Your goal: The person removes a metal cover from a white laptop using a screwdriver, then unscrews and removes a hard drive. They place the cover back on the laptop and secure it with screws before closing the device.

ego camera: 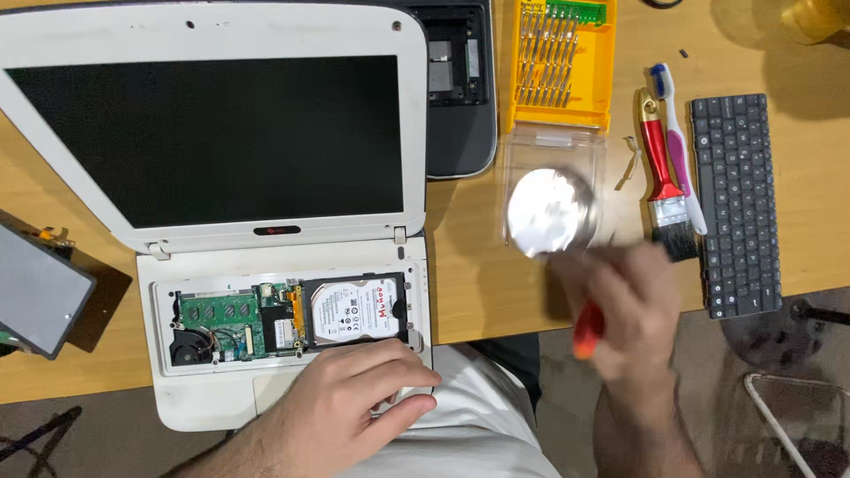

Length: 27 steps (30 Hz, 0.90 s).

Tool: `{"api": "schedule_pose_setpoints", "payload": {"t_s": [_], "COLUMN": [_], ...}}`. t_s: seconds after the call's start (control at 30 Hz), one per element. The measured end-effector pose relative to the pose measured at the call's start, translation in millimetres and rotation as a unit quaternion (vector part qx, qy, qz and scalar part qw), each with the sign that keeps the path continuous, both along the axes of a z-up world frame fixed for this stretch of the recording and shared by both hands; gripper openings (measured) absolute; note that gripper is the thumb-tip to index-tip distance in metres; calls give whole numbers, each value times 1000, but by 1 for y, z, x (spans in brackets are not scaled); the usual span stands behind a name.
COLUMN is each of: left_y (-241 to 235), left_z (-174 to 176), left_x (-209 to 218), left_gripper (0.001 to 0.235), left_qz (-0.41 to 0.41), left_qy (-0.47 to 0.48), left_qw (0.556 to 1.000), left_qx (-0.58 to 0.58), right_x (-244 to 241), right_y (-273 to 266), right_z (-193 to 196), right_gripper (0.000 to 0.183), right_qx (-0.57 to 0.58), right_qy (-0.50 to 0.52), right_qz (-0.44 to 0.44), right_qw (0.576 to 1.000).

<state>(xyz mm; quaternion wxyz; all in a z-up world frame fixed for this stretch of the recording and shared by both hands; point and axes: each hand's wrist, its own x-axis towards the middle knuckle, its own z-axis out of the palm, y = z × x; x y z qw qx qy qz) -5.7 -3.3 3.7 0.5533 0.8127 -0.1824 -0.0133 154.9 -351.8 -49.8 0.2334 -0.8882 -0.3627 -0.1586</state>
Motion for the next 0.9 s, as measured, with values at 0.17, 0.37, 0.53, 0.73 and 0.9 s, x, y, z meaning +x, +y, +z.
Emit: {"api": "schedule_pose_setpoints", "payload": {"t_s": [0.17,0.37,0.53,0.73,0.9], "left_y": [-2,-5,-4,-2,-1], "left_z": [-1,0,-1,-5,-3], "left_x": [1,-3,-2,-3,-1], "left_gripper": [13,15,16,15,15], "left_qz": [0,10,3,-2,-4], "left_qy": [-20,-45,-39,-48,-39], "left_qw": [1000,998,998,998,999], "left_qx": [14,41,38,34,32], "right_x": [-65,-76,-65,-54,-48], "right_y": [24,43,50,55,56], "right_z": [20,22,0,-8,-11], "right_gripper": [22,25,29,31,31], "right_qx": [23,8,15,22,24], "right_qy": [-6,12,22,-4,-9], "right_qz": [20,97,83,84,81], "right_qw": [1000,995,996,996,996]}}
